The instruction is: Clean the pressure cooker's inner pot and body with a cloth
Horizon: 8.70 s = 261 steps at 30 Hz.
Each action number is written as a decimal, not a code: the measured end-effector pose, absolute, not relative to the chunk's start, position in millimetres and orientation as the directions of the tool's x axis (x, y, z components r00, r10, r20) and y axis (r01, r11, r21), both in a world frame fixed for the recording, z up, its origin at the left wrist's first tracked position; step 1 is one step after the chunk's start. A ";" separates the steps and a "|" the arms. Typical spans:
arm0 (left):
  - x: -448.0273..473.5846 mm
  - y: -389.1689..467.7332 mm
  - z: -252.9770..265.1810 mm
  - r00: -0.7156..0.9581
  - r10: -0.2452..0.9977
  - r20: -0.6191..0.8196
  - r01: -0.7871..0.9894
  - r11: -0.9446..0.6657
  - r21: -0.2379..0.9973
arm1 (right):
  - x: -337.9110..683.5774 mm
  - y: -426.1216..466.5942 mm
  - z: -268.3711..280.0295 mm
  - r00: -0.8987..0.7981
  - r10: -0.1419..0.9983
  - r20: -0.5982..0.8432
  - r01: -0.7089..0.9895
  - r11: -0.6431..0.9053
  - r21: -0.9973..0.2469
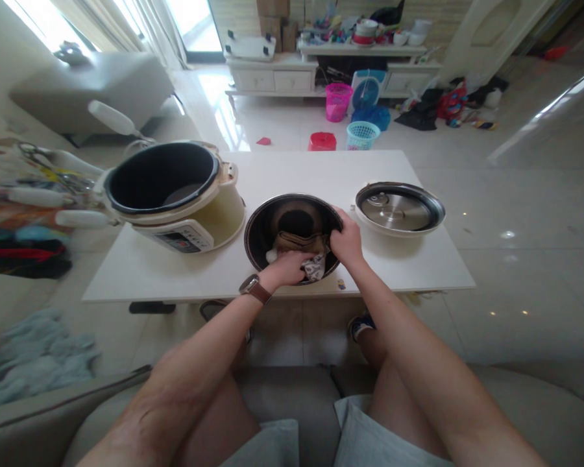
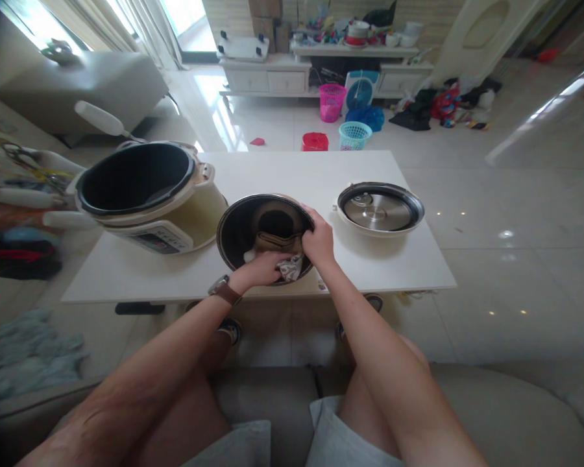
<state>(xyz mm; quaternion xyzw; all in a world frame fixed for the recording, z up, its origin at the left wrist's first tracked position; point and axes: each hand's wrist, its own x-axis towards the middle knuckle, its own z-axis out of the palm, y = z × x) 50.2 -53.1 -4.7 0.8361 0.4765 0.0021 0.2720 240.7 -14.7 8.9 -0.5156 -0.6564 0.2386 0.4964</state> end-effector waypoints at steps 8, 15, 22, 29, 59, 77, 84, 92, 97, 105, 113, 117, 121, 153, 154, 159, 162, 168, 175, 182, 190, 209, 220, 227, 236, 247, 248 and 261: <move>49.7 -53.0 -3.3 0.544 0.799 -0.257 0.800 -0.402 0.445 | 239.7 -15.5 9.7 0.032 0.917 0.398 0.423 0.349 -0.837; 50.8 -54.1 -3.7 0.520 0.807 -0.280 0.819 -0.376 0.434 | 240.2 -15.2 9.5 0.024 0.921 0.390 0.429 0.343 -0.836; 43.4 -48.4 7.7 0.382 0.912 -0.153 0.789 -0.236 0.567 | 243.5 -9.2 4.9 0.010 0.933 0.359 0.393 0.327 -0.860; 23.8 -37.3 29.1 0.022 0.959 0.282 0.614 -0.236 0.753 | 241.1 -7.2 -2.5 0.081 0.942 0.326 0.361 0.277 -0.891; 56.3 -69.4 8.5 0.511 0.836 -0.200 0.841 -0.438 0.318 | 255.2 -5.0 17.6 0.135 0.944 0.300 0.449 0.212 -0.868; 60.6 -69.9 -2.7 0.541 0.827 -0.154 0.809 -0.461 0.364 | 253.9 -13.2 15.1 0.157 0.930 0.332 0.488 0.219 -0.845; 60.7 -69.8 -3.0 0.540 0.829 -0.144 0.810 -0.466 0.355 | 252.8 -13.7 16.6 0.171 0.939 0.299 0.486 0.184 -0.855; 61.8 -69.8 0.3 0.528 0.831 -0.174 0.821 -0.446 0.356 | 252.1 -14.4 17.7 0.175 0.935 0.309 0.483 0.192 -0.854; 61.9 -70.1 0.7 0.533 0.830 -0.161 0.819 -0.459 0.345 | 251.7 -14.8 18.8 0.171 0.938 0.300 0.479 0.187 -0.858; 62.0 -70.1 -1.6 0.530 0.833 -0.158 0.815 -0.449 0.366 | 251.3 -14.2 18.1 0.154 0.935 0.319 0.481 0.211 -0.851; 61.3 -69.4 -3.0 0.524 0.837 -0.156 0.819 -0.445 0.363 | 255.7 -9.3 15.0 0.125 0.942 0.312 0.460 0.224 -0.859; 59.2 -68.7 -4.8 0.488 0.862 -0.137 0.824 -0.404 0.398 | 254.3 -7.9 11.1 0.121 0.938 0.326 0.443 0.243 -0.863; 58.7 -68.4 -5.1 0.445 0.888 -0.118 0.822 -0.352 0.448 | 245.1 -12.4 5.4 0.096 0.949 0.300 0.429 0.232 -0.873; 58.0 -57.9 -19.3 0.459 0.870 -0.178 0.820 -0.339 0.461 | 236.0 -13.7 -6.4 0.189 0.941 0.282 0.334 0.209 -0.919; 58.2 -57.1 -19.3 0.465 0.862 -0.201 0.820 -0.333 0.466 | 237.1 -12.7 -8.5 0.196 0.939 0.281 0.332 0.206 -0.921; 53.5 -52.4 -1.0 0.525 0.790 -0.317 0.811 -0.352 0.468 | 241.8 -6.3 -18.9 0.249 0.939 0.238 0.312 0.155 -0.937; 49.4 -53.9 7.7 0.546 0.760 -0.353 0.811 -0.373 0.450 | 245.9 -2.2 -17.1 0.230 0.943 0.241 0.322 0.159 -0.933; 54.2 -68.1 -6.2 0.569 0.804 -0.175 0.789 -0.473 0.393 | 262.0 5.0 7.3 0.121 0.931 0.344 0.429 0.264 -0.864; 61.8 -76.2 -18.3 0.558 0.828 -0.054 0.783 -0.503 0.366 | 264.5 9.7 16.2 0.091 0.926 0.368 0.434 0.295 -0.851; 60.5 -73.3 -17.9 0.547 0.835 -0.056 0.787 -0.490 0.374 | 263.0 6.2 14.5 0.136 0.935 0.327 0.412 0.247 -0.877; 64.9 -72.2 -13.8 0.491 0.870 -0.049 0.804 -0.431 0.411 | 256.5 -3.5 9.7 0.121 0.932 0.342 0.425 0.262 -0.866; 68.7 -72.0 -13.4 0.479 0.875 -0.074 0.813 -0.410 0.412 | 244.6 -10.0 2.3 0.170 0.917 0.360 0.438 0.257 -0.862; 68.7 -72.1 -18.1 0.474 0.879 -0.057 0.808 -0.408 0.424 | 243.8 -10.3 3.5 0.180 0.925 0.334 0.423 0.234 -0.875; 69.3 -72.6 -16.4 0.467 0.881 -0.077 0.819 -0.398 0.415 | 243.9 -9.7 1.3 0.175 0.919 0.353 0.427 0.252 -0.868; 69.4 -71.8 -18.8 0.473 0.879 -0.059 0.805 -0.404 0.435 | 243.6 -9.5 2.0 0.175 0.920 0.351 0.413 0.255 -0.874; 69.1 -72.9 -15.5 0.464 0.883 -0.077 0.811 -0.388 0.438 | 243.2 -10.3 1.6 0.186 0.921 0.343 0.411 0.244 -0.878; 69.2 -72.8 -15.3 0.465 0.882 -0.073 0.809 -0.390 0.440 | 243.1 -10.3 1.6 0.185 0.920 0.344 0.413 0.245 -0.877; 70.4 -72.7 -15.3 0.463 0.883 -0.072 0.818 -0.395 0.419 | 244.1 -8.8 -1.7 0.185 0.923 0.338 0.384 0.248 -0.889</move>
